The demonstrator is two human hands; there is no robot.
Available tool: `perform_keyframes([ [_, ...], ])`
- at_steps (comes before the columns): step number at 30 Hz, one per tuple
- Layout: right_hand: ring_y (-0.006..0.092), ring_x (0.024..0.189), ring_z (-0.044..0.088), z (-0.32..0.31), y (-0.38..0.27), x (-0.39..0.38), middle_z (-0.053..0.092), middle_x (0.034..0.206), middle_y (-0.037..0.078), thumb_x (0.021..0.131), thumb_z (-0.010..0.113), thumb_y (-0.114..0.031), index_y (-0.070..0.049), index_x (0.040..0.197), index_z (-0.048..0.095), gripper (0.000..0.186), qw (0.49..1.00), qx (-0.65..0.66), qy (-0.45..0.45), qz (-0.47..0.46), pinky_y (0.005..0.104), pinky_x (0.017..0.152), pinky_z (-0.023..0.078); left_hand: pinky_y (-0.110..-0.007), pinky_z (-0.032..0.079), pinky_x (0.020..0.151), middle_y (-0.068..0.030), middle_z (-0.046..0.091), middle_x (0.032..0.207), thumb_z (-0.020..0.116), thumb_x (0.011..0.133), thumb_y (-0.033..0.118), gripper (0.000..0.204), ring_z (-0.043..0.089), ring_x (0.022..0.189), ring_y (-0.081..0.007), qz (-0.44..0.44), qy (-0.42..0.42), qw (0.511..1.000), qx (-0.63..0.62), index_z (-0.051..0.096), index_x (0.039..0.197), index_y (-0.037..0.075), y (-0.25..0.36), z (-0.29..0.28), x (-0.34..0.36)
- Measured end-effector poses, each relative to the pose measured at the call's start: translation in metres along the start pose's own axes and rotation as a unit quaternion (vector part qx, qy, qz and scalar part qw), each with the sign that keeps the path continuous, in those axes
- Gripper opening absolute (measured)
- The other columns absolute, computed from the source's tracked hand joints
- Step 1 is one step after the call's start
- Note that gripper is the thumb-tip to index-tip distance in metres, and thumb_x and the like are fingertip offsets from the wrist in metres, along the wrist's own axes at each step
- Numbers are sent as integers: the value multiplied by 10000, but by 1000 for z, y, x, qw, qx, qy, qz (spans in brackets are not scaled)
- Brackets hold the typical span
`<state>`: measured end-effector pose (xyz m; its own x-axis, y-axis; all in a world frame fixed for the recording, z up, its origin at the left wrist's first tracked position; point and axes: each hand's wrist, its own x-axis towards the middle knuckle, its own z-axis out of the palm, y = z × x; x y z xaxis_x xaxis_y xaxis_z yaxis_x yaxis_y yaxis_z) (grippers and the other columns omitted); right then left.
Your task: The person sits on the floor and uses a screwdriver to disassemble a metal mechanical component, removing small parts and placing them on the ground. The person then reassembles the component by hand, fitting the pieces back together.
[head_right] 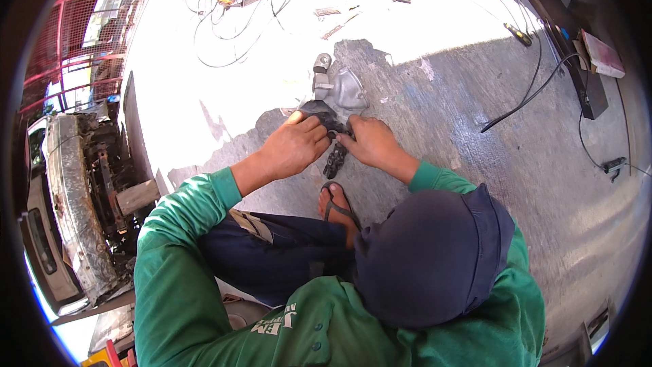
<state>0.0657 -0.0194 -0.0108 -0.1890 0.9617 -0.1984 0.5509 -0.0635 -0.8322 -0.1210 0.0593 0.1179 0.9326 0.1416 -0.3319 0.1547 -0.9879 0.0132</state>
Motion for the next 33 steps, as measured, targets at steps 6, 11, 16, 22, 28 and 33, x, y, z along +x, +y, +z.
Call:
perform_keyframes([
  [6,311,808,745,-1,-9,-1,734,896,139,940,639,-256,-45,966,667,214,975,-190,-44,-106,430,733,593,-365,421,897,-13,597,936,635,845,202,115,568,999,-203,-1,0,999,-41,690,905,121,2,-1,4],
  [11,327,821,734,5,3,3,723,885,145,924,625,-225,-65,952,657,166,971,-215,-31,-100,447,725,581,-375,473,892,-30,633,948,676,884,206,126,603,992,-219,-49,81,987,-127,722,936,101,-4,-8,9],
  [16,377,828,713,-3,6,3,712,874,160,936,638,-256,-49,937,643,207,979,-180,-21,-95,482,749,567,-402,545,868,-109,701,976,747,905,186,211,684,937,-287,-198,174,959,-107,720,1051,35,-50,-35,-47],
  [22,401,802,697,-5,18,9,691,809,195,948,667,-226,-13,903,641,219,989,-88,-12,-122,497,732,534,-395,564,854,-110,725,996,759,903,197,207,694,955,-287,-330,159,919,-146,719,998,18,-49,-7,-133],
  [28,375,649,665,-9,20,12,639,701,218,941,722,-207,26,785,604,304,998,37,-33,-38,453,604,493,-416,560,842,-121,711,967,741,911,139,163,686,935,-315,-431,37,881,-191,724,1026,26,11,21,-222],
  [33,455,647,610,-5,-4,5,601,711,259,915,746,-209,32,751,557,348,996,77,15,-51,489,588,462,-420,552,825,-108,703,969,730,901,139,184,672,930,-306,-476,3,846,-240,722,1057,40,40,29,-263],
])
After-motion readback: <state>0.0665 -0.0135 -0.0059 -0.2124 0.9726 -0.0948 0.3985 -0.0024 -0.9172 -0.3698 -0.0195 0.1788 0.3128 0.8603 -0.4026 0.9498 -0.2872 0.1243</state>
